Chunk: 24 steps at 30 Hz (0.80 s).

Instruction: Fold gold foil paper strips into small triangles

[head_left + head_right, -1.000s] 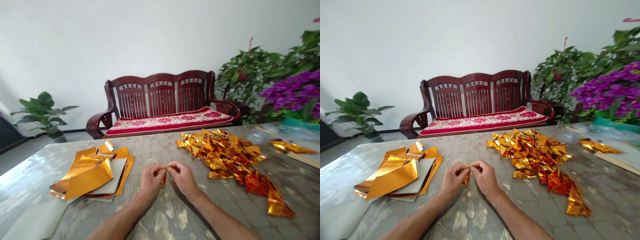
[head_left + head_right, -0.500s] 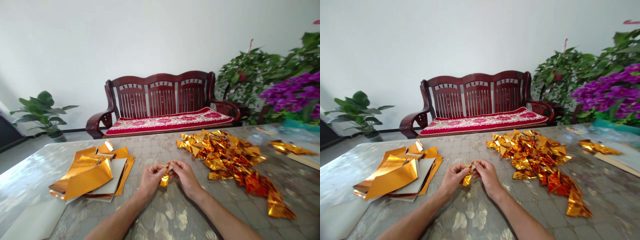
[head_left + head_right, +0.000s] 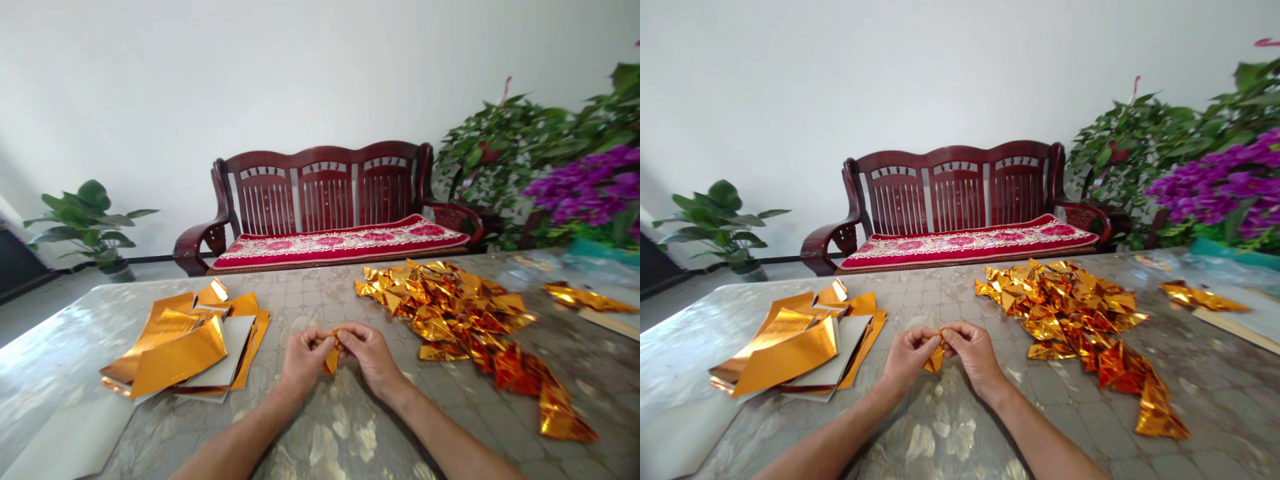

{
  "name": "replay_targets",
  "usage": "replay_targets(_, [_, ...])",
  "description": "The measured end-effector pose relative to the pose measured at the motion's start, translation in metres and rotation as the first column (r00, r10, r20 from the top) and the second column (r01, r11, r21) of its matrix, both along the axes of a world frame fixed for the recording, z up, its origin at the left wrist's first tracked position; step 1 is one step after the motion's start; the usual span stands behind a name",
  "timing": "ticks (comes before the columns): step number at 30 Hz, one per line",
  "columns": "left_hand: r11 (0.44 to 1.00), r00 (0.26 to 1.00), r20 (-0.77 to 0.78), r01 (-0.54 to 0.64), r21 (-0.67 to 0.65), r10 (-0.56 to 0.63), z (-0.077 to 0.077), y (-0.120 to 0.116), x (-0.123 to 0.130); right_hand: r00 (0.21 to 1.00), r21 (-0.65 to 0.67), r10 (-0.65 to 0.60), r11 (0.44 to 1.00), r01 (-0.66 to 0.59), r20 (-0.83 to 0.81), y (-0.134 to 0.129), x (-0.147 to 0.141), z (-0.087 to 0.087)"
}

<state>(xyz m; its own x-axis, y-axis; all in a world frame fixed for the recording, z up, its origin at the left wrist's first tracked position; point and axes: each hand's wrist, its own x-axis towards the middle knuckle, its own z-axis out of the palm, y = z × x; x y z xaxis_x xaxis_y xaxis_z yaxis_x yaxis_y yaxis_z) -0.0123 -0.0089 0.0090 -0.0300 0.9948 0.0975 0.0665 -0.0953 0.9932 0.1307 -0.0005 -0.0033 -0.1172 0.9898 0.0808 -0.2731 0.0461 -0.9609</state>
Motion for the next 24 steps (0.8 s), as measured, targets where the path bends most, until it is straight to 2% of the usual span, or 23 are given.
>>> replay_targets(5, [0.995, 0.985, -0.167, -0.028, 0.093, 0.043, -0.003, -0.001, 0.000, 0.974, 0.119, -0.142, 0.985, 0.122, 0.178, -0.001, -0.001, 0.002])
replay_targets(9, [1.000, 0.996, -0.090, 0.004, 0.022, -0.002, -0.005, -0.001, 0.003, 0.929, 0.196, -0.240, 0.962, 0.189, 0.281, -0.001, 0.004, 0.008])
replay_targets(12, [1.000, 0.999, -0.039, 0.018, -0.010, -0.018, -0.006, 0.000, 0.001, 0.950, 0.161, -0.181, 0.977, 0.142, 0.255, 0.000, 0.007, 0.008])
replay_targets(16, [1.000, 0.998, -0.059, 0.025, -0.009, -0.025, -0.006, 0.004, -0.003, 0.975, 0.095, -0.041, 0.995, 0.021, 0.220, 0.003, 0.008, 0.005])
replay_targets(19, [0.999, 0.999, -0.010, 0.040, 0.010, -0.040, -0.006, 0.006, -0.005, 0.973, 0.092, -0.114, 0.991, 0.097, 0.199, 0.006, 0.009, 0.003])
replay_targets(21, [0.999, 1.000, 0.016, 0.006, 0.037, -0.006, -0.006, 0.007, -0.006, 0.970, 0.083, -0.190, 0.980, 0.179, 0.150, 0.007, 0.010, 0.001])
replay_targets(24, [0.997, 0.996, 0.070, -0.062, 0.037, 0.059, -0.007, 0.009, -0.008, 0.965, 0.064, -0.243, 0.969, 0.238, 0.095, 0.008, 0.012, 0.000])
